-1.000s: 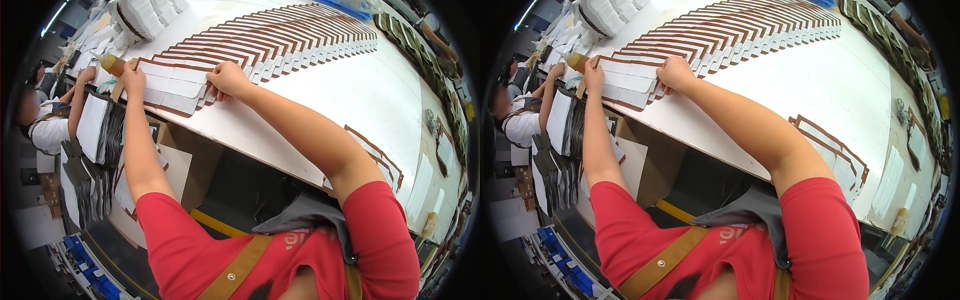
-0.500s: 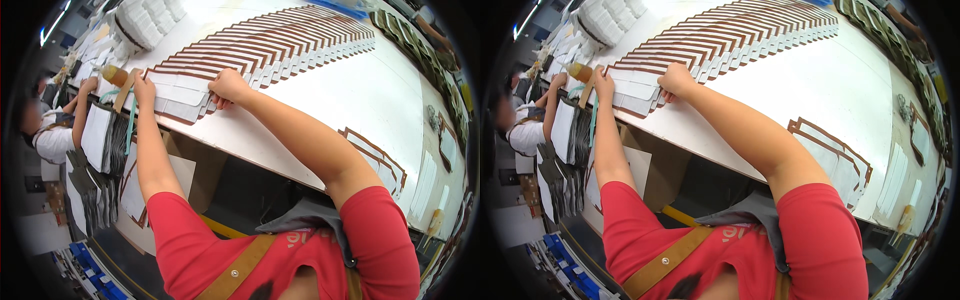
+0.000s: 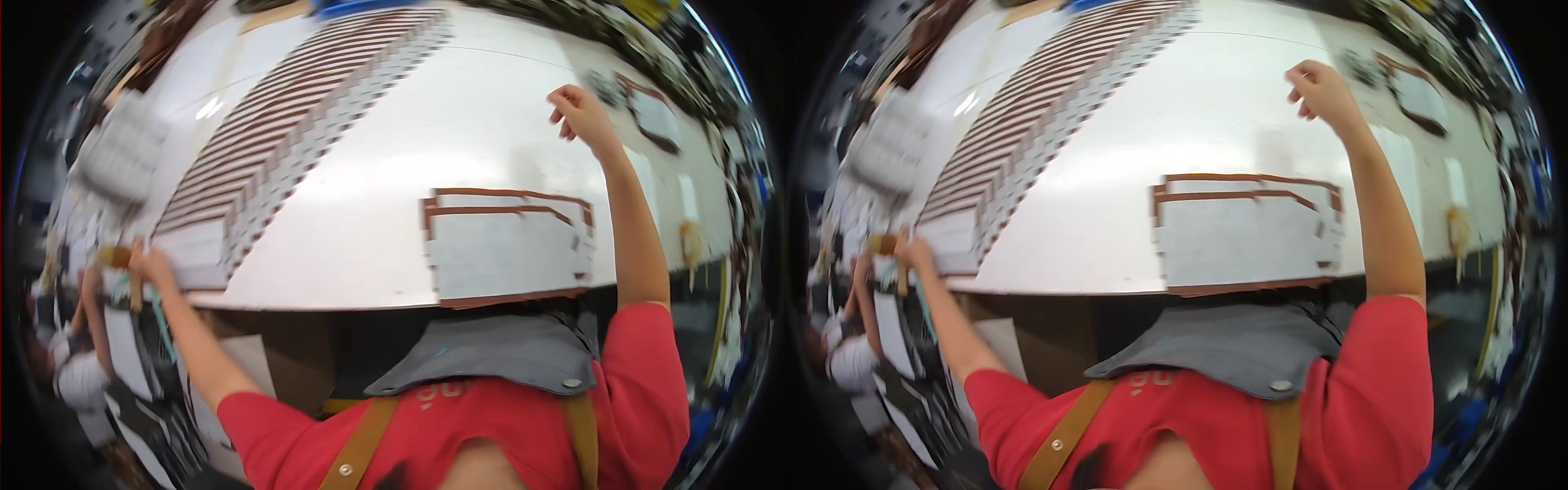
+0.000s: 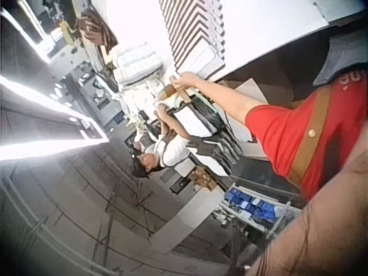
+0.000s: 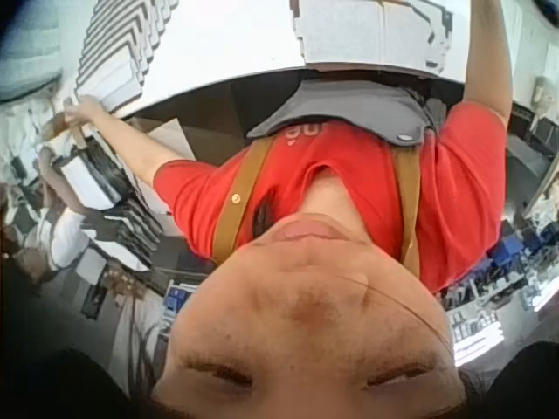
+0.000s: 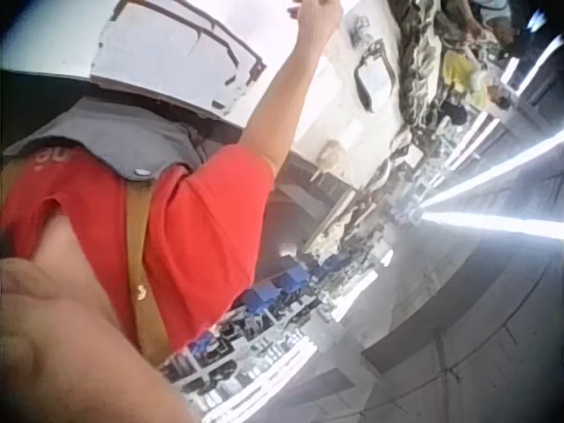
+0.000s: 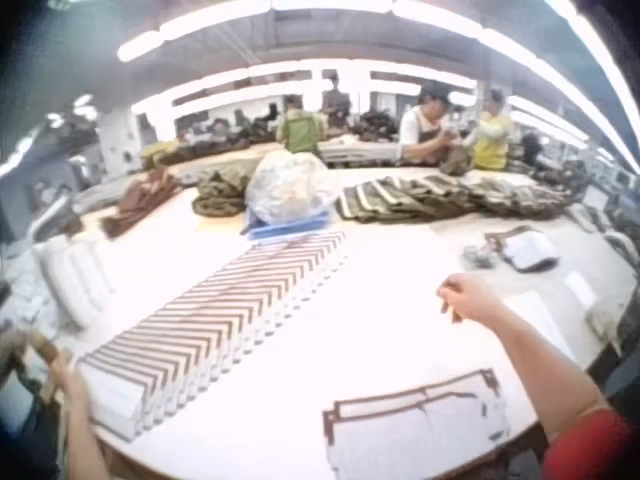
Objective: The person assembles small rectangular components by placing white inserts into brown frames. They apply adhesive to the white inserts using a squeeze bottle, then press them into the frames and stack the finished units on the table.
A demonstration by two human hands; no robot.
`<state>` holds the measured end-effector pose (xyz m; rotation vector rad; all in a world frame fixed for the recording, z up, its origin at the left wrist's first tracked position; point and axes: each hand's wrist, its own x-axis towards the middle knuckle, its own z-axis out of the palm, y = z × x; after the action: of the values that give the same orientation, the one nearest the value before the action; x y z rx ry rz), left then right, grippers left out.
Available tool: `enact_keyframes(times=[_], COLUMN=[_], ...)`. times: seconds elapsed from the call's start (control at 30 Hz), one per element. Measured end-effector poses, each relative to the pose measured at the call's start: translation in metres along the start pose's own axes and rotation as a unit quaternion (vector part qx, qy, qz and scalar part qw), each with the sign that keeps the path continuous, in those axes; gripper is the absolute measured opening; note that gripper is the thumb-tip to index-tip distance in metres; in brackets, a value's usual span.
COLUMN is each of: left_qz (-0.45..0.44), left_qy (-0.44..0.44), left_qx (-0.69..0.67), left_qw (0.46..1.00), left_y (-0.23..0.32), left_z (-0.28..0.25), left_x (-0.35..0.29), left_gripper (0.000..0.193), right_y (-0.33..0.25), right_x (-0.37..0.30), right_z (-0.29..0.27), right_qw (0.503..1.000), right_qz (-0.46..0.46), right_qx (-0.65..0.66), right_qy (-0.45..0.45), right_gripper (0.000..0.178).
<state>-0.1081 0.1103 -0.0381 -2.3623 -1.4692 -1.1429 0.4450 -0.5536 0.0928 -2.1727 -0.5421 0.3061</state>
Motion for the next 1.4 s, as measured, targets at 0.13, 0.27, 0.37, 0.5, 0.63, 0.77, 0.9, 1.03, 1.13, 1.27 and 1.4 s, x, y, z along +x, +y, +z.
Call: enact_keyframes(times=[0.13,0.27,0.37,0.5,0.63,0.77,0.9,1.03,1.13,1.27,1.4], left_qz=[0.026,0.132,0.166,0.144,0.101,0.082,0.085,0.109,0.108,0.099,0.1], left_qy=[-0.003,-0.052,-0.064,-0.115,-0.133,-0.129,-0.124,-0.114,-0.124,-0.123,-0.117], left_qx=[-0.038,-0.106,-0.118,-0.081,-0.075,-0.079,-0.076,-0.065,-0.066,-0.073,-0.066], left_qw=[0.999,0.984,0.977,0.979,0.983,0.985,0.986,0.985,0.984,0.985,0.986], left_y=[0.152,0.253,0.269,0.29,0.271,0.27,0.275,0.285,0.287,0.291,0.293], left_z=[-0.017,-0.056,-0.067,-0.083,-0.09,-0.088,-0.086,-0.089,-0.088,-0.089,-0.089], left_x=[-0.036,-0.079,-0.104,-0.128,-0.141,-0.141,-0.138,-0.136,-0.138,-0.14,-0.14], left_gripper=[0.032,0.029,0.028,0.024,0.029,0.028,0.024,0.021,0.018,0.018,0.017], right_y=[0.114,0.142,0.156,0.172,0.155,0.159,0.166,0.165,0.162,0.157,0.164], right_x=[-0.024,-0.034,-0.034,-0.043,-0.04,-0.036,-0.033,-0.033,-0.033,-0.032,-0.03], right_z=[-0.129,-0.12,-0.099,-0.097,-0.088,-0.091,-0.095,-0.094,-0.091,-0.09,-0.095], right_qw=[0.949,0.96,0.955,0.926,0.933,0.937,0.935,0.932,0.929,0.924,0.926], right_qz=[0.063,0.064,0.027,-0.027,-0.015,-0.011,-0.021,-0.015,-0.007,0.004,-0.002], right_qx=[-0.225,-0.228,-0.247,-0.35,-0.337,-0.327,-0.334,-0.341,-0.347,-0.363,-0.361], right_qy=[0.213,0.148,0.162,0.142,0.125,0.122,0.12,0.123,0.131,0.121,0.111], right_gripper=[0.022,0.02,0.021,0.026,0.024,0.023,0.023,0.023,0.023,0.024,0.023])
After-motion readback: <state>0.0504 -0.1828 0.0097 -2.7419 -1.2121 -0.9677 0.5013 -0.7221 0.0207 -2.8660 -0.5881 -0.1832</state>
